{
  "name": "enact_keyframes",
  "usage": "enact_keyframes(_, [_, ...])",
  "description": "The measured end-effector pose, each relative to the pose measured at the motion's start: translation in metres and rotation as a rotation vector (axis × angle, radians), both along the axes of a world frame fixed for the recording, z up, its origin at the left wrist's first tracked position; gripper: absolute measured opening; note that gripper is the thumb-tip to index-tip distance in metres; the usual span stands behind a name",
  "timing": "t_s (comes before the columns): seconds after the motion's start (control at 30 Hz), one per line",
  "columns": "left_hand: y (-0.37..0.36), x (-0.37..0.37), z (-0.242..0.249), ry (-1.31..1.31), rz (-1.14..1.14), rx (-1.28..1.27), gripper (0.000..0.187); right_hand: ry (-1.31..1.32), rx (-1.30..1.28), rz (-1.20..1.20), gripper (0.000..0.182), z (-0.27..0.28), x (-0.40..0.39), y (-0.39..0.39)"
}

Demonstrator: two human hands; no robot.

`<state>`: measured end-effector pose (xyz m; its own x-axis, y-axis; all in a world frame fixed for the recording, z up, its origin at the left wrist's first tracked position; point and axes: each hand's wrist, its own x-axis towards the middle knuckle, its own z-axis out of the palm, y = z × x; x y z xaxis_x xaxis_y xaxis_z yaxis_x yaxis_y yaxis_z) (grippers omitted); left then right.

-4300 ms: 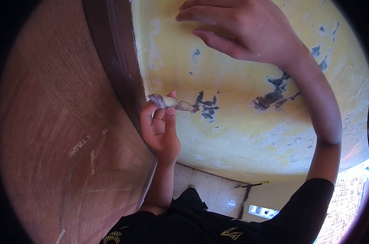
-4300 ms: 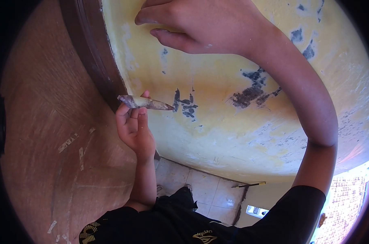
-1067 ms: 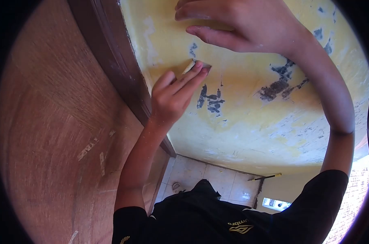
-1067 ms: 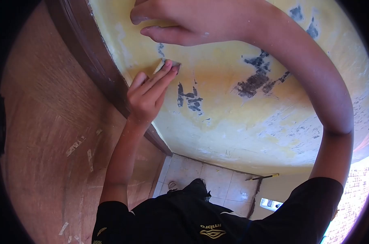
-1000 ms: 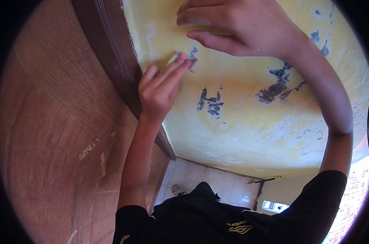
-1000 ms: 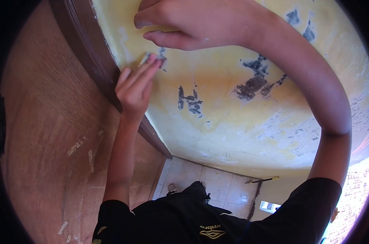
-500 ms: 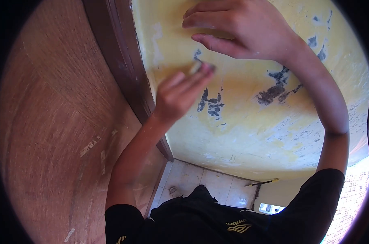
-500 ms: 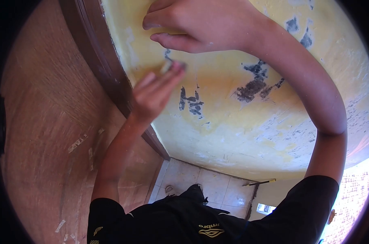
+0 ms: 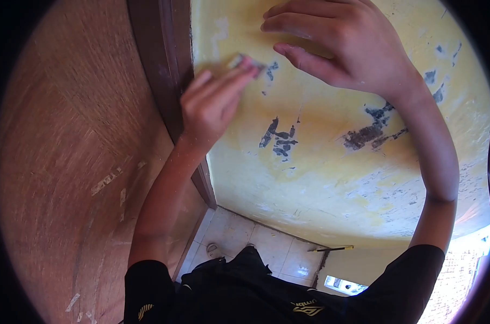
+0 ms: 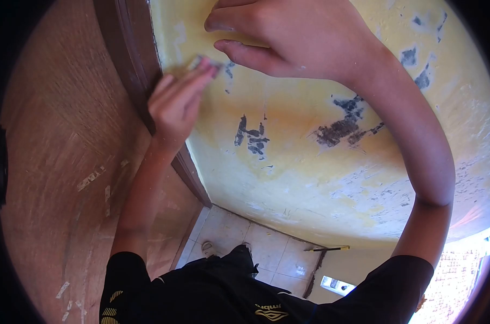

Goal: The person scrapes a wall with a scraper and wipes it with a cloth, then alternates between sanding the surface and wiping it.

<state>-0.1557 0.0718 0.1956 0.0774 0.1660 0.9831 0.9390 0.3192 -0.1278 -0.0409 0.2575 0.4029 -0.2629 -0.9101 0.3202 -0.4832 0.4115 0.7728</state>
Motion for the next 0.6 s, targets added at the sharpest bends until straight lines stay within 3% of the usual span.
enact_keyframes(0.1, [0.021,0.032,-0.023,-0.06,-0.05,-0.091,0.029,-0.011,-0.025,-0.005,0.026,-0.006,0.002,0.003])
enact_keyframes(0.17, [0.009,0.014,-0.012,-0.077,-0.079,-0.195,0.033,-0.005,-0.036,0.015,0.027,-0.002,-0.004,0.004])
enact_keyframes(0.23, [0.01,-0.001,0.005,-0.031,0.001,0.092,0.037,-0.006,-0.076,0.083,0.027,-0.007,-0.005,0.008])
enact_keyframes(0.3, [0.016,0.018,-0.001,-0.058,-0.085,-0.019,0.036,0.001,-0.06,0.051,0.027,-0.008,-0.001,0.008])
enact_keyframes(0.37, [0.004,0.015,0.007,-0.046,0.011,-0.127,0.028,0.012,-0.025,0.042,0.027,-0.003,-0.004,0.006])
enact_keyframes(0.5, [0.033,0.037,-0.03,-0.042,-0.064,-0.096,0.032,-0.049,-0.044,0.044,0.022,-0.008,-0.011,0.014])
enact_keyframes(0.57, [0.016,0.016,-0.013,-0.045,-0.015,-0.156,0.033,-0.059,-0.03,0.114,0.022,-0.005,-0.015,0.015])
enact_keyframes(0.6, [0.016,0.013,-0.005,-0.067,0.001,-0.022,0.033,-0.057,-0.043,0.131,0.023,-0.004,-0.013,0.015])
